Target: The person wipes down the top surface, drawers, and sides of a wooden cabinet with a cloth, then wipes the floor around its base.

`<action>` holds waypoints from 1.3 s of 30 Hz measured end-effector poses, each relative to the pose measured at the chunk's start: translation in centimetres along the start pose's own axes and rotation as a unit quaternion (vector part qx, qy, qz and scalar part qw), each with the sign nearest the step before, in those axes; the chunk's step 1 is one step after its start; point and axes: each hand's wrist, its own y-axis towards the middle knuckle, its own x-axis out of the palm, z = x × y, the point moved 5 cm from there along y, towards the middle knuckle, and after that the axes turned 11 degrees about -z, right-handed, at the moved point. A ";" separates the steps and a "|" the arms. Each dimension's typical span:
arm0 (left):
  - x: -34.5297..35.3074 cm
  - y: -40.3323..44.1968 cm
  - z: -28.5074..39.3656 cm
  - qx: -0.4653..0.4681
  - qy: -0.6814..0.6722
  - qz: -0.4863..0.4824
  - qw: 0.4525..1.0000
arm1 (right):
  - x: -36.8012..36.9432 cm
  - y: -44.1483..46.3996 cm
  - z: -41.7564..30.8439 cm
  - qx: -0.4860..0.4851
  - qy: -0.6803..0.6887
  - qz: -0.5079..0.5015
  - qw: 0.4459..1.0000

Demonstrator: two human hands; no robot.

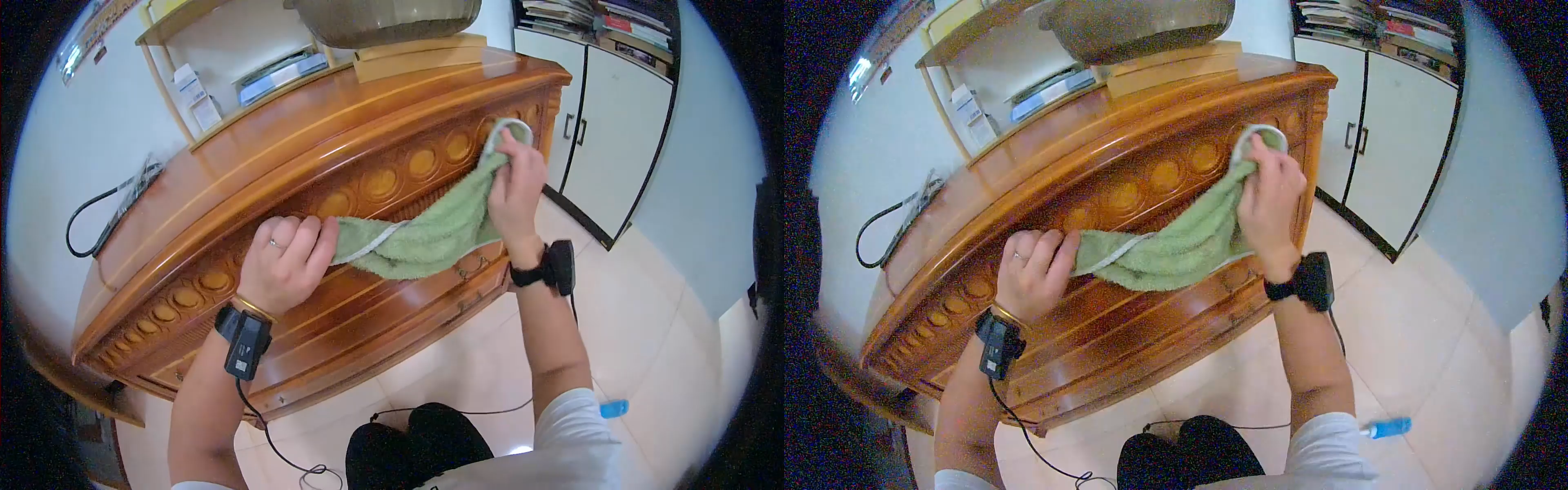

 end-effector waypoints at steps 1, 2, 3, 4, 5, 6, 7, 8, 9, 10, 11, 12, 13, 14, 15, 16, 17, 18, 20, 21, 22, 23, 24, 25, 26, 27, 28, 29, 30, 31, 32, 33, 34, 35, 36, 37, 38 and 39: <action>0.0 0.0 0.1 0.001 0.001 0.003 1.000 | 0.3 0.3 -0.3 -0.012 -0.019 -0.010 1.000; 0.0 0.0 0.1 0.001 0.002 0.008 1.000 | 0.6 0.6 -0.6 -0.025 -0.038 -0.018 0.999; 0.0 0.0 0.1 0.000 0.005 0.013 1.000 | 0.8 0.9 -0.8 -0.039 -0.056 -0.026 0.997; 0.0 0.0 0.0 0.000 0.007 0.015 1.000 | 0.9 0.6 -0.5 -0.039 -0.087 -0.032 0.995; 0.0 0.0 0.1 0.000 0.009 0.017 1.000 | 0.9 0.4 -0.1 -0.035 -0.114 -0.044 0.992; 0.0 -0.1 0.1 -0.001 0.010 0.018 1.000 | 0.8 0.2 0.2 -0.031 -0.141 -0.057 0.988; 0.0 -0.1 0.1 -0.001 0.008 0.016 1.000 | 0.8 0.0 0.3 -0.027 -0.168 -0.071 0.983; -0.1 -0.1 0.1 -0.001 0.007 0.014 1.000 | 0.9 -0.3 0.4 -0.014 -0.171 -0.078 0.982; -0.1 0.0 0.0 0.000 0.005 0.012 1.000 | 0.8 -0.3 0.1 -0.001 -0.173 -0.086 0.981; -0.2 0.0 0.0 0.000 0.006 0.014 1.000 | 0.7 -0.2 -0.1 0.013 -0.176 -0.094 0.980; -0.2 0.0 0.0 0.001 0.006 0.017 1.000 | 0.6 -0.1 -0.7 0.000 -0.184 -0.084 0.979; -0.2 0.0 0.0 0.001 0.007 0.020 1.000 | 0.6 0.1 -1.2 -0.015 -0.192 -0.074 0.979; -0.2 0.1 0.0 0.002 0.007 0.025 1.000 | 0.4 0.3 -1.7 -0.029 -0.199 -0.062 0.978; -0.2 0.1 0.1 0.002 0.007 0.030 1.000 | 0.3 0.8 -1.9 -0.010 -0.195 -0.079 0.977; -0.2 0.1 0.1 0.003 0.008 0.034 0.999 | 0.0 1.3 -2.1 0.009 -0.191 -0.096 0.977; -0.3 0.0 0.1 0.003 0.008 0.035 0.999 | -0.1 1.6 -2.1 0.028 -0.187 -0.114 0.975; -0.4 0.0 0.0 0.004 0.008 0.037 0.999 | -0.1 1.8 -1.9 0.028 -0.166 -0.117 0.979; -0.5 0.1 0.0 0.004 0.009 0.040 0.999 | -0.3 2.0 -1.2 0.026 -0.145 -0.120 0.982; -0.5 0.0 0.0 0.000 -0.006 0.029 1.000 | -0.3 2.6 0.3 0.068 -0.038 -0.137 0.988; -0.4 0.0 0.0 -0.001 -0.014 0.024 1.000 | 0.0 2.8 1.2 0.113 0.049 -0.150 0.981; -0.4 0.0 0.0 0.001 -0.014 0.023 1.000 | 0.4 2.7 1.7 0.148 0.150 -0.154 0.965; -0.5 0.0 0.0 0.003 -0.013 0.021 1.000 | 0.7 2.6 2.3 0.186 0.247 -0.148 0.939; -0.5 0.0 -0.1 0.005 -0.012 0.019 1.000 | 1.2 2.5 2.5 0.214 0.356 -0.133 0.900; -0.5 0.0 -0.1 0.007 -0.011 0.022 1.000 | 1.5 2.5 2.6 0.239 0.459 -0.115 0.848; -0.4 0.0 -0.1 0.009 -0.010 0.024 1.000 | 1.7 2.3 2.7 0.272 0.534 -0.099 0.794; -0.3 0.0 -0.1 0.011 -0.009 0.026 1.000 | 1.6 2.1 2.1 0.304 0.603 -0.081 0.733; -0.2 -0.1 -0.1 0.010 -0.010 0.023 1.000 | 1.8 1.7 1.5 0.332 0.667 -0.063 0.664; -0.1 -0.1 -0.1 0.009 -0.011 0.019 1.000 | 1.8 1.3 1.3 0.318 0.674 -0.055 0.664; -0.1 0.0 0.0 0.009 -0.012 0.015 1.000 | 1.9 0.9 1.2 0.303 0.682 -0.047 0.664; -0.1 0.0 0.0 0.009 -0.010 0.015 1.000 | 2.3 0.5 1.2 0.289 0.689 -0.037 0.663; -0.2 0.0 0.0 0.010 -0.009 0.015 1.000 | 2.7 0.3 1.3 0.267 0.618 -0.039 0.738; -0.2 0.1 0.0 0.011 -0.009 0.014 1.000 | 3.1 0.1 1.3 0.243 0.539 -0.040 0.805; -0.2 0.1 0.0 0.011 0.000 0.014 1.000 | 3.2 0.0 1.3 0.217 0.455 -0.041 0.863; -0.2 0.1 0.0 0.011 0.008 0.014 1.000 | 2.7 0.1 1.2 0.162 0.345 -0.033 0.924; -0.2 0.2 0.0 0.011 0.016 0.013 1.000 | 2.0 0.3 0.7 0.105 0.229 -0.025 0.967; -0.2 0.2 0.1 0.010 0.016 0.013 1.000 | 1.5 0.5 0.1 0.045 0.108 -0.017 0.993; -0.2 0.2 0.1 0.008 0.016 0.013 1.000 | 1.3 0.7 -0.2 0.015 0.038 -0.004 0.999; -0.3 0.2 0.1 0.005 0.015 0.013 1.000 | 1.1 0.8 -0.4 0.019 -0.013 -0.016 1.000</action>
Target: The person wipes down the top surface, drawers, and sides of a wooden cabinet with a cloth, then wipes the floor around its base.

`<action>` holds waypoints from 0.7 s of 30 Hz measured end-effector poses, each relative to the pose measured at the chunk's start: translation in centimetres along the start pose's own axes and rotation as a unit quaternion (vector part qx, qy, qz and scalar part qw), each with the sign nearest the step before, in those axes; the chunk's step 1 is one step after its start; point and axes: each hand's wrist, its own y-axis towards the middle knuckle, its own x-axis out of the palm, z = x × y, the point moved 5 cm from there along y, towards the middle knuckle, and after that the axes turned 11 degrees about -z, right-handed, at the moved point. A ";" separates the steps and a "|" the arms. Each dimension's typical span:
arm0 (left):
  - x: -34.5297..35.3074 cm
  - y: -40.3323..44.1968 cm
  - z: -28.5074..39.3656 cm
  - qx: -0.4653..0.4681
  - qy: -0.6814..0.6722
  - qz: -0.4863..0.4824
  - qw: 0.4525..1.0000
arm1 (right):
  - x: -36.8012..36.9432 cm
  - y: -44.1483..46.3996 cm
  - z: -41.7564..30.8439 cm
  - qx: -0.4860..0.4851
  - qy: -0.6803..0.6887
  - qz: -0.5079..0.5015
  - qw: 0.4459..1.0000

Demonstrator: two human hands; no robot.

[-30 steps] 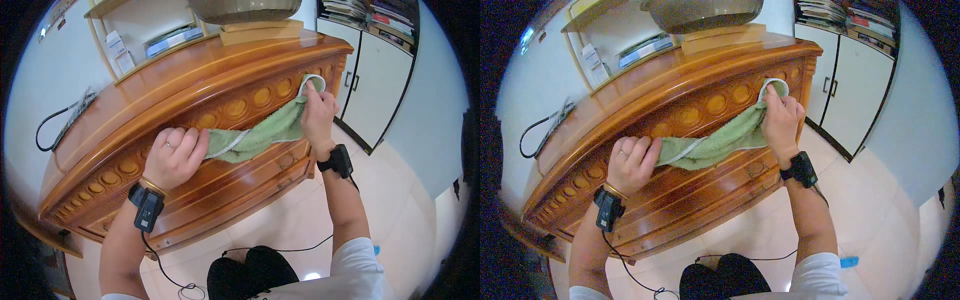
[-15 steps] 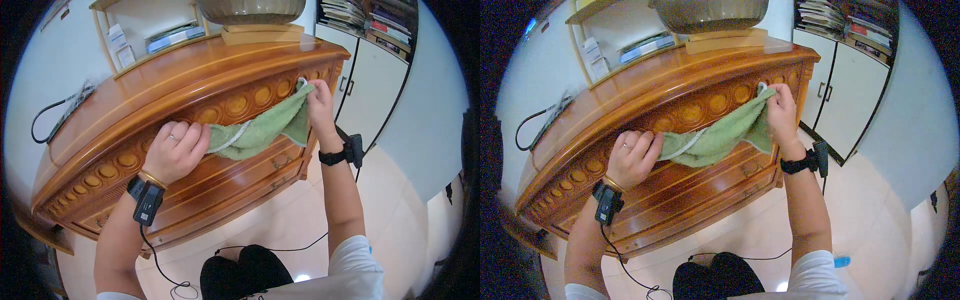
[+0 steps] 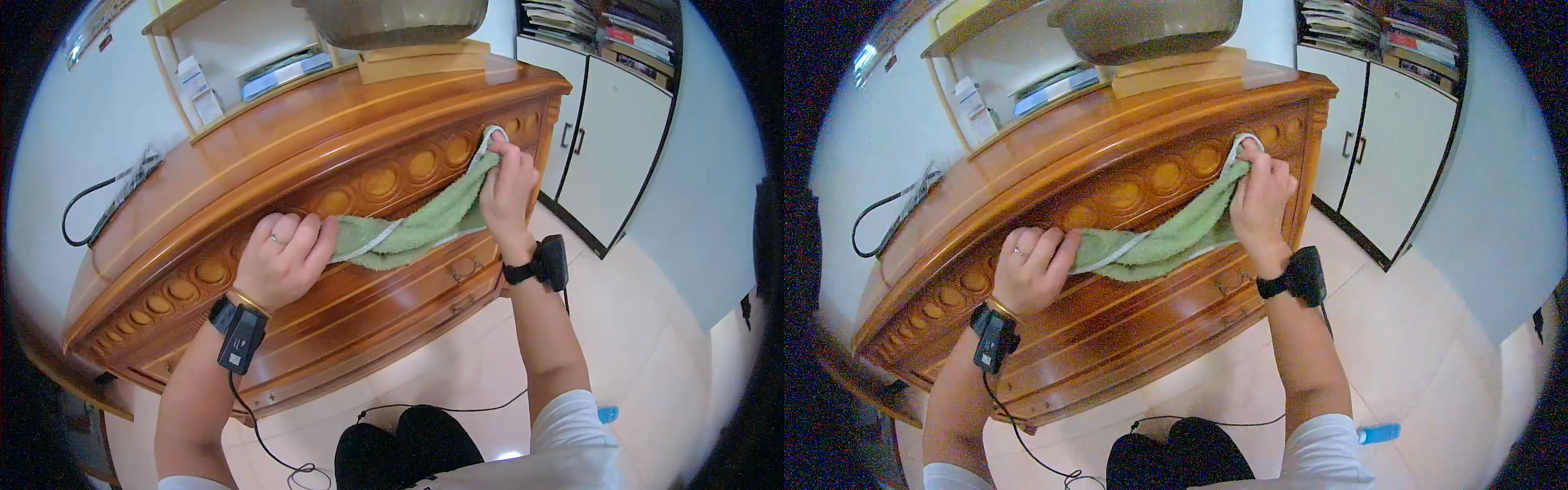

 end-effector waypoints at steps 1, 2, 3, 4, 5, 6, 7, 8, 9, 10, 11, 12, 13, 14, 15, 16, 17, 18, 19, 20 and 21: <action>0.1 0.0 0.0 -0.002 0.001 -0.002 1.000 | -0.4 0.2 -0.4 0.004 -0.052 -0.012 0.999; 0.1 -0.1 0.1 -0.004 0.002 -0.003 1.000 | -0.7 0.2 -0.6 0.009 -0.103 -0.025 0.994; 0.2 -0.1 0.1 -0.005 0.002 -0.005 1.000 | -0.7 0.2 -0.6 0.031 -0.125 -0.030 0.991; 0.3 -0.2 0.1 -0.005 0.006 -0.005 1.000 | -0.5 0.2 -0.8 0.052 -0.148 -0.036 0.987; 0.2 -0.2 0.2 -0.005 0.009 -0.004 1.000 | -0.5 0.2 -1.0 0.073 -0.171 -0.042 0.982; 0.2 -0.2 0.2 -0.007 0.013 -0.003 1.000 | -0.6 0.2 -1.4 0.075 -0.166 -0.048 0.982; 0.2 -0.2 0.2 -0.005 0.010 -0.004 1.000 | -0.7 0.3 -1.7 0.077 -0.160 -0.053 0.983; 0.2 -0.2 0.2 -0.004 0.007 -0.004 1.000 | -0.7 0.4 -2.0 0.078 -0.154 -0.058 0.983; 0.1 -0.1 0.1 -0.003 0.005 -0.004 1.000 | -0.6 0.4 -2.3 0.057 -0.141 -0.049 0.987; 0.2 -0.2 0.0 -0.005 0.004 -0.009 1.000 | -0.5 0.4 -2.5 0.036 -0.129 -0.042 0.990; 0.2 -0.3 0.1 -0.008 0.002 -0.013 1.000 | -0.6 0.3 -2.5 0.015 -0.117 -0.035 0.992; 0.2 -0.3 0.1 -0.010 0.001 -0.017 1.000 | -0.8 0.4 -2.0 0.031 -0.092 -0.056 0.994; 0.2 -0.3 0.1 -0.008 0.001 -0.015 1.000 | -0.9 0.7 -1.4 0.047 -0.066 -0.076 0.994; 0.2 -0.3 0.1 -0.007 0.001 -0.014 1.000 | -1.0 1.0 -0.7 0.064 -0.040 -0.095 0.993; 0.2 -0.2 0.1 -0.006 0.002 -0.012 1.000 | -0.8 1.2 0.5 0.115 0.136 -0.107 0.978; 0.2 -0.2 0.1 -0.007 0.002 -0.012 1.000 | -0.3 1.2 1.9 0.163 0.308 -0.115 0.930; 0.2 -0.2 0.1 -0.008 0.003 -0.012 1.000 | 0.0 1.0 2.8 0.206 0.470 -0.117 0.851; 0.3 -0.1 0.1 -0.007 0.004 -0.013 1.000 | -0.7 0.8 3.5 0.223 0.524 -0.096 0.816; 0.3 0.0 0.2 -0.004 0.004 -0.011 1.000 | -1.5 0.5 4.0 0.238 0.577 -0.075 0.778; 0.3 -0.1 0.1 -0.002 0.006 -0.011 1.000 | -1.9 0.2 4.4 0.250 0.629 -0.055 0.734; 0.3 -0.2 0.1 -0.003 0.009 -0.010 1.000 | -2.5 -0.5 4.6 0.232 0.667 -0.012 0.708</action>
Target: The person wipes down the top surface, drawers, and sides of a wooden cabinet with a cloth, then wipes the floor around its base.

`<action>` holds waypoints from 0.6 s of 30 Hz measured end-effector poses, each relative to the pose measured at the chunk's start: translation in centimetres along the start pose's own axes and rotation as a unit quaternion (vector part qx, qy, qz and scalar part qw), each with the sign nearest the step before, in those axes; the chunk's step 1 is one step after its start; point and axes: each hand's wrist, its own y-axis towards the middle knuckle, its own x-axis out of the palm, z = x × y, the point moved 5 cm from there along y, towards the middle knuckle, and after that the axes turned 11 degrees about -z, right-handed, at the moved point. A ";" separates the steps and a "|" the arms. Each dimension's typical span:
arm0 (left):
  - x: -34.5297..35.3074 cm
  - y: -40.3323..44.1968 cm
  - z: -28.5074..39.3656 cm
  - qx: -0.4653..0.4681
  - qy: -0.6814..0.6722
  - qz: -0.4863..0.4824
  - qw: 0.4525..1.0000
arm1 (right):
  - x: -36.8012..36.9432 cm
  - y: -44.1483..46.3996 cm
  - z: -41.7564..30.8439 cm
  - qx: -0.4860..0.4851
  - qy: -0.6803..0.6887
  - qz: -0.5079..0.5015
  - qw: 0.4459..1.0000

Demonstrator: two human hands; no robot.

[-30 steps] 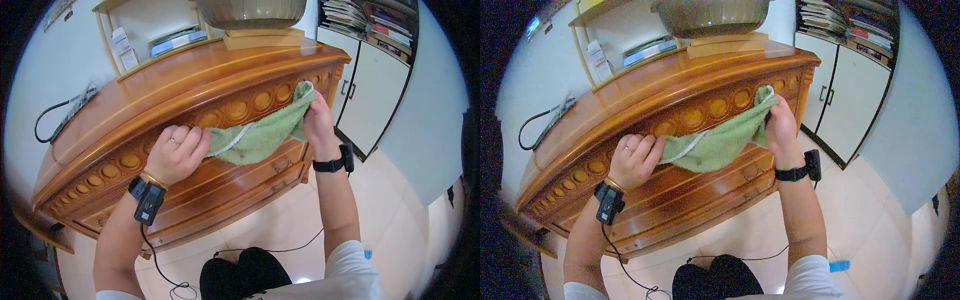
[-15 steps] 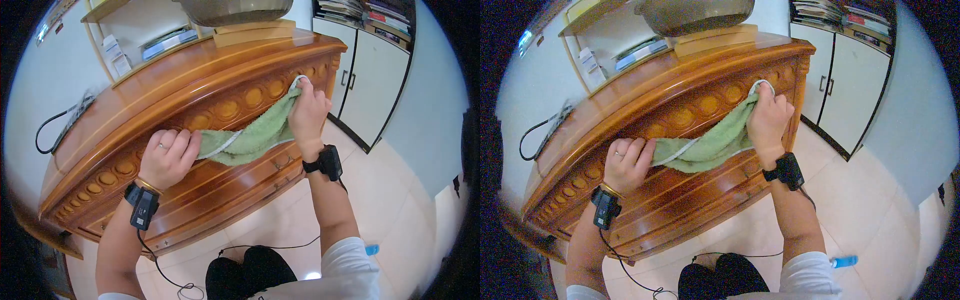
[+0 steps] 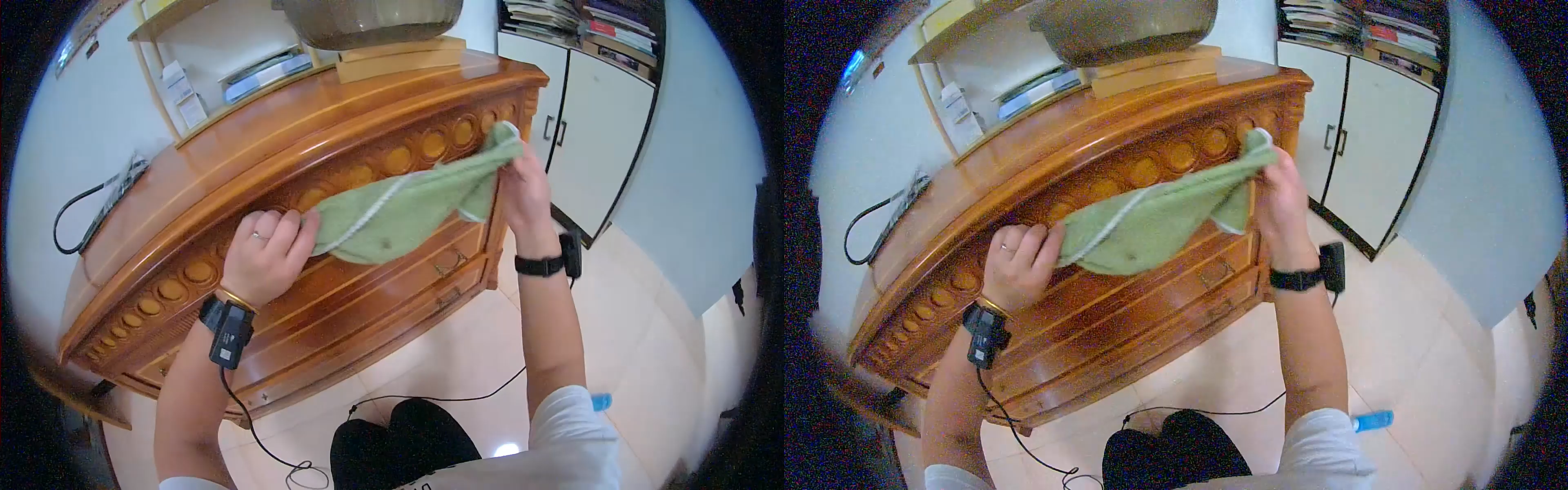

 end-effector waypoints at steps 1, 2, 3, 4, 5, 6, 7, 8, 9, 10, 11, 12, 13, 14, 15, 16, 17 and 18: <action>-0.1 -0.1 -0.1 0.002 0.001 -0.001 1.000 | -0.5 -0.7 0.4 0.005 -0.027 0.016 0.999; -0.1 0.0 0.0 0.006 0.002 -0.001 1.000 | -1.2 -1.4 1.1 0.009 -0.055 0.033 0.998; -0.1 0.1 0.0 0.011 0.000 -0.001 1.000 | -1.3 -2.1 1.2 0.014 -0.083 0.053 0.995; -0.1 0.1 0.1 0.016 -0.001 0.005 1.000 | -0.9 -2.5 1.9 0.015 -0.058 0.048 0.997; -0.1 0.2 0.0 0.016 0.000 -0.001 1.000 | -0.4 -2.3 2.4 0.004 -0.079 0.040 0.996; -0.1 0.1 0.0 0.016 -0.001 -0.007 1.000 | 0.2 -2.0 3.0 -0.007 -0.099 0.033 0.994; -0.1 0.1 0.0 0.015 -0.002 -0.013 1.000 | 0.8 -1.6 3.4 -0.017 -0.120 0.025 0.992; -0.1 0.1 0.0 0.014 -0.001 -0.011 1.000 | 1.4 -1.0 3.8 -0.017 -0.139 0.029 0.990; -0.1 0.1 0.1 0.012 0.000 -0.008 1.000 | 2.3 -0.7 4.0 0.011 -0.167 0.018 0.986; -0.1 0.1 0.1 0.011 0.000 -0.005 1.000 | 3.3 -0.7 4.4 -0.015 -0.188 0.004 0.982; -0.1 0.1 0.1 0.011 0.001 -0.009 1.000 | 4.6 -0.5 5.0 -0.042 -0.211 -0.010 0.977; 0.0 0.1 0.1 0.011 0.001 -0.011 1.000 | 5.1 -0.4 6.0 -0.117 -0.183 0.015 0.976; 0.1 0.0 0.1 0.009 0.002 -0.012 1.000 | 4.7 -0.5 5.5 -0.149 -0.314 0.007 0.938; 0.1 0.0 0.1 0.009 0.002 -0.012 1.000 | 4.0 -0.9 4.6 -0.178 -0.439 -0.002 0.881; 0.1 -0.1 0.1 0.009 0.000 -0.012 1.000 | 4.2 -1.4 3.8 -0.203 -0.555 -0.009 0.806; 0.2 -0.1 0.1 0.010 -0.002 -0.013 1.000 | 4.3 -2.1 3.1 -0.185 -0.662 0.006 0.726; 0.2 0.0 0.0 0.007 -0.002 -0.012 1.000 | 4.0 -2.0 2.9 -0.189 -0.689 0.012 0.699; 0.2 0.0 0.1 0.005 -0.002 -0.012 1.000 | 3.7 -1.9 2.8 -0.193 -0.715 0.019 0.672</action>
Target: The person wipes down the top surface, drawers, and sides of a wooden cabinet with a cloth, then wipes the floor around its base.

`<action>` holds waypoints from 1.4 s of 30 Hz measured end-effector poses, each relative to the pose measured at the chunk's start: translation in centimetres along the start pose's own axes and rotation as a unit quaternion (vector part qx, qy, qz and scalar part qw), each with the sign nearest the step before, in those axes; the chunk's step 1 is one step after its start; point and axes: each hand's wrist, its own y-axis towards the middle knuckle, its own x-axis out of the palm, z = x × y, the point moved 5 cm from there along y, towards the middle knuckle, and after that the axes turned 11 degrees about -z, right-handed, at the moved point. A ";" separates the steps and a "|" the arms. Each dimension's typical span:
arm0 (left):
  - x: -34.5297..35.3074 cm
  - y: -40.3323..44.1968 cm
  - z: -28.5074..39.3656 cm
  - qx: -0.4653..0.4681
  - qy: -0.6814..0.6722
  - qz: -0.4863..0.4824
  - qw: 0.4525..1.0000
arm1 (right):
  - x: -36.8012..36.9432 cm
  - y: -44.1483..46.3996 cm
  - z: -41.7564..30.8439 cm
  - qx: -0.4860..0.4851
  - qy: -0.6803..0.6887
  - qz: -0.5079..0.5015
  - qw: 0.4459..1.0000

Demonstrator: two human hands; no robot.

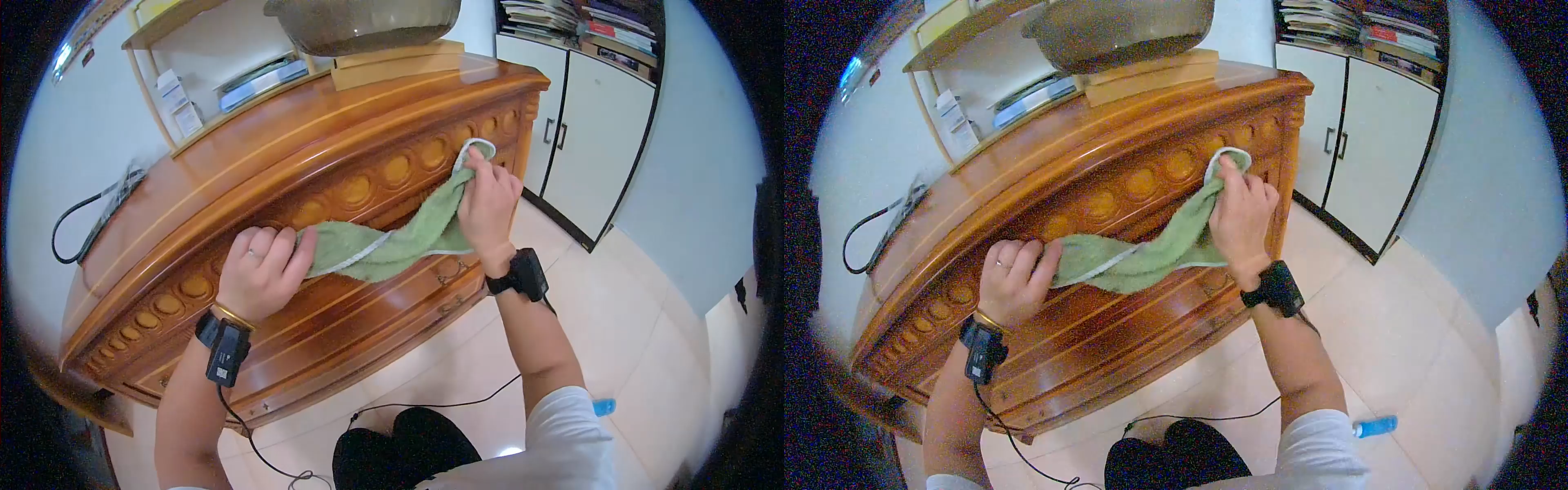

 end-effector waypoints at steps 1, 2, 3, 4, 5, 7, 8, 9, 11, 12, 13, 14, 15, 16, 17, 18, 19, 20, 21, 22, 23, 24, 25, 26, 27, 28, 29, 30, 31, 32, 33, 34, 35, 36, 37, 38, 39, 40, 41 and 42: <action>0.0 0.0 0.1 -0.003 -0.001 -0.001 1.000 | 0.0 0.1 0.3 -0.004 -0.038 0.001 0.999; -0.1 -0.1 0.1 -0.002 -0.001 -0.003 1.000 | 0.5 0.3 1.4 0.035 -0.054 0.021 0.998; -0.1 0.0 0.1 -0.002 -0.001 -0.005 1.000 | 0.6 0.7 2.5 0.036 -0.026 0.032 0.999; -0.1 0.0 0.1 -0.002 0.000 -0.007 1.000 | 0.6 1.5 3.8 0.035 0.002 0.044 0.998; -0.2 0.0 0.1 -0.003 0.001 -0.004 1.000 | 0.7 1.9 4.6 0.035 0.031 0.056 0.997; -0.1 0.1 0.1 -0.001 0.002 0.001 1.000 | 1.1 2.5 4.2 0.063 0.039 0.046 0.996; -0.1 0.0 0.2 -0.002 0.004 0.000 1.000 | 1.4 2.4 4.0 0.086 0.038 0.047 0.994; -0.1 0.1 0.2 -0.003 0.006 0.001 1.000 | 1.6 2.4 3.8 0.107 0.035 0.049 0.992; -0.1 0.1 0.3 -0.003 0.011 0.003 1.000 | 1.8 2.7 3.9 0.115 0.114 0.067 0.985; -0.1 0.1 0.3 -0.002 0.013 0.004 1.000 | 2.1 3.0 4.2 0.127 0.140 0.070 0.980; -0.1 0.0 0.1 -0.001 0.015 0.005 1.000 | 2.4 3.1 4.2 0.138 0.166 0.072 0.974; -0.1 0.0 0.1 0.001 0.012 0.001 1.000 | 2.8 3.0 4.8 0.144 0.197 0.063 0.968; -0.1 0.1 0.1 0.003 0.012 -0.002 1.000 | 2.9 3.0 5.4 0.149 0.228 0.056 0.961; 0.0 0.1 0.1 0.004 0.010 -0.006 1.000 | 3.2 3.0 5.8 0.151 0.273 0.051 0.949; 0.0 0.1 0.0 0.004 0.013 -0.003 1.000 | 3.6 3.0 6.3 0.155 0.318 0.047 0.934; 0.0 0.1 0.1 0.004 0.014 0.000 1.000 | 3.5 3.0 6.1 0.156 0.377 0.045 0.912; 0.0 0.1 0.1 0.004 0.015 0.003 1.000 | 3.3 2.9 6.0 0.156 0.433 0.042 0.887; 0.0 0.0 0.2 0.001 0.008 0.002 1.000 | 3.1 2.7 5.8 0.151 0.522 0.039 0.839; 0.1 0.0 0.2 -0.001 0.001 0.000 1.000 | 2.9 2.8 6.2 0.157 0.512 0.017 0.845; 0.1 0.0 0.2 -0.004 -0.006 -0.002 1.000 | 2.7 3.1 7.2 0.163 0.501 -0.005 0.850; 0.1 0.0 0.2 -0.005 -0.005 -0.001 1.000 | 2.5 3.3 8.0 0.169 0.490 -0.027 0.855; 0.0 0.1 0.2 -0.005 -0.004 0.001 1.000 | 2.0 4.1 7.8 0.141 0.447 -0.027 0.883; 0.0 0.1 0.2 -0.006 -0.003 0.002 1.000 | 1.1 4.3 7.5 0.116 0.328 -0.036 0.937; -0.1 0.1 0.2 -0.006 -0.006 0.000 1.000 | -0.1 4.5 7.1 0.087 0.202 -0.044 0.975; -0.1 0.0 0.1 -0.006 -0.008 -0.001 1.000 | -1.0 4.7 6.2 0.056 0.071 -0.051 0.995; -0.2 0.0 0.1 -0.007 -0.011 -0.002 1.000 | -1.3 4.5 5.7 0.040 0.011 -0.056 0.998; -0.2 0.0 0.0 -0.005 -0.017 -0.003 1.000 | -1.6 4.1 4.9 0.023 -0.049 -0.060 0.997; -0.2 0.0 -0.1 -0.004 -0.023 -0.004 1.000 | -1.7 3.7 4.4 0.007 -0.110 -0.064 0.992; -0.2 0.0 -0.1 -0.001 -0.029 -0.005 1.000 | -1.6 3.3 4.2 0.001 -0.119 -0.057 0.991; -0.3 0.0 -0.2 0.002 -0.031 0.000 1.000 | -1.2 2.8 4.3 -0.007 -0.129 -0.050 0.990; -0.3 0.0 -0.2 0.004 -0.033 0.004 0.999 | -1.0 2.8 4.1 -0.014 -0.137 -0.042 0.990; -0.5 0.0 -0.2 0.008 -0.034 0.007 0.999 | -1.0 2.9 4.0 -0.017 -0.137 -0.033 0.990; -0.4 -0.2 -0.1 0.004 -0.031 0.009 0.999 | -1.1 3.1 3.9 -0.019 -0.137 -0.023 0.990; -0.1 -0.2 0.0 0.002 -0.026 0.010 1.000 | -1.1 3.3 3.8 -0.021 -0.137 -0.013 0.990; 0.0 -0.2 0.0 0.000 -0.022 0.012 1.000 | -1.1 3.5 3.6 -0.037 -0.138 0.004 0.990; -0.1 -0.2 0.0 0.001 -0.019 0.012 1.000 | -1.2 3.8 3.4 -0.053 -0.139 0.020 0.989; -0.2 -0.2 -0.1 0.003 -0.017 0.011 1.000 | -1.2 3.9 3.3 -0.070 -0.140 0.036 0.987; -0.2 -0.1 0.0 0.004 -0.015 0.011 1.000 | -1.2 3.8 3.5 -0.069 -0.136 0.031 0.988; -0.2 -0.2 0.0 0.003 -0.014 0.013 1.000 | -1.0 3.6 3.7 -0.069 -0.131 0.026 0.989; -0.1 -0.2 0.0 0.001 -0.014 0.015 1.000 | -0.9 3.4 3.8 -0.069 -0.127 0.022 0.989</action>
